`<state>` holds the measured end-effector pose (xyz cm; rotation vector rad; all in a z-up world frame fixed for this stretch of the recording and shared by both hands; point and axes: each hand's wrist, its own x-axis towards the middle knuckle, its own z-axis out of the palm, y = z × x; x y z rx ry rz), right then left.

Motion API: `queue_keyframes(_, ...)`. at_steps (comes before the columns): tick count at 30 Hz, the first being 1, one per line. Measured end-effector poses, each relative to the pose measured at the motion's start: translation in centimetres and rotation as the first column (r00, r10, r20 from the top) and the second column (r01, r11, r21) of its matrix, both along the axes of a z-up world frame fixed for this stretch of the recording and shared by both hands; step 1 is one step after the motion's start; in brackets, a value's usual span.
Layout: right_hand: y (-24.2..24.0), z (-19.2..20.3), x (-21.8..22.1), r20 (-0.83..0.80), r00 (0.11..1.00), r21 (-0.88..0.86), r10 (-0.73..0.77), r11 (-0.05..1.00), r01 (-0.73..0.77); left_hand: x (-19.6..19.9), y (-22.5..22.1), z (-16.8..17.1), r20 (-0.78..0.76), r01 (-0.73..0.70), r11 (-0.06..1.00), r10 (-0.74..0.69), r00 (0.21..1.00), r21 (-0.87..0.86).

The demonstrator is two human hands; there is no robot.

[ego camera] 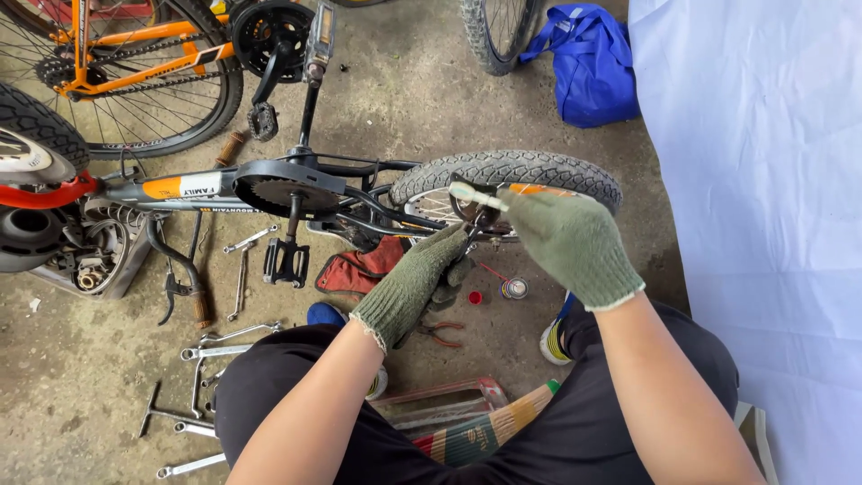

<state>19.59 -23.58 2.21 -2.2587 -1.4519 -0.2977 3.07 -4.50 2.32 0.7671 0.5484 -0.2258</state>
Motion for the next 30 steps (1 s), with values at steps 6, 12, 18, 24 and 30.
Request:
queue_keyframes(6, -0.3, -0.3, 0.5, 0.042, 0.987, -0.048, -0.155, 0.986, 0.157, -0.2, 0.0, -1.2, 0.008, 0.007, 0.996, -0.008, 1.000, 0.086)
queue_keyframes(12, 0.7, 3.8, -2.8, -0.021, 0.996, -0.058, -0.092, 0.994, 0.091, 0.6, 0.8, 2.3, -0.068, 0.005, 0.998, -0.001, 0.998, 0.056)
queue_keyframes(18, 0.8, 0.7, -2.2, -0.073, 0.968, -0.005, -0.239, 0.971, 0.239, 1.0, 2.5, 0.8, -0.019, -0.013, 0.999, 0.013, 1.000, -0.040)
queue_keyframes(24, 2.6, 2.1, -5.2, -0.139, 0.974, -0.038, -0.178, 0.984, 0.174, 1.1, 1.8, 2.7, 0.065, -0.041, 0.996, 0.046, 0.997, -0.077)
queue_keyframes(30, 3.0, -0.7, -5.4, 0.079, 0.972, 0.019, -0.221, 0.975, 0.220, 1.6, 2.9, 2.7, 0.100, -0.107, 0.985, 0.121, 0.988, -0.132)
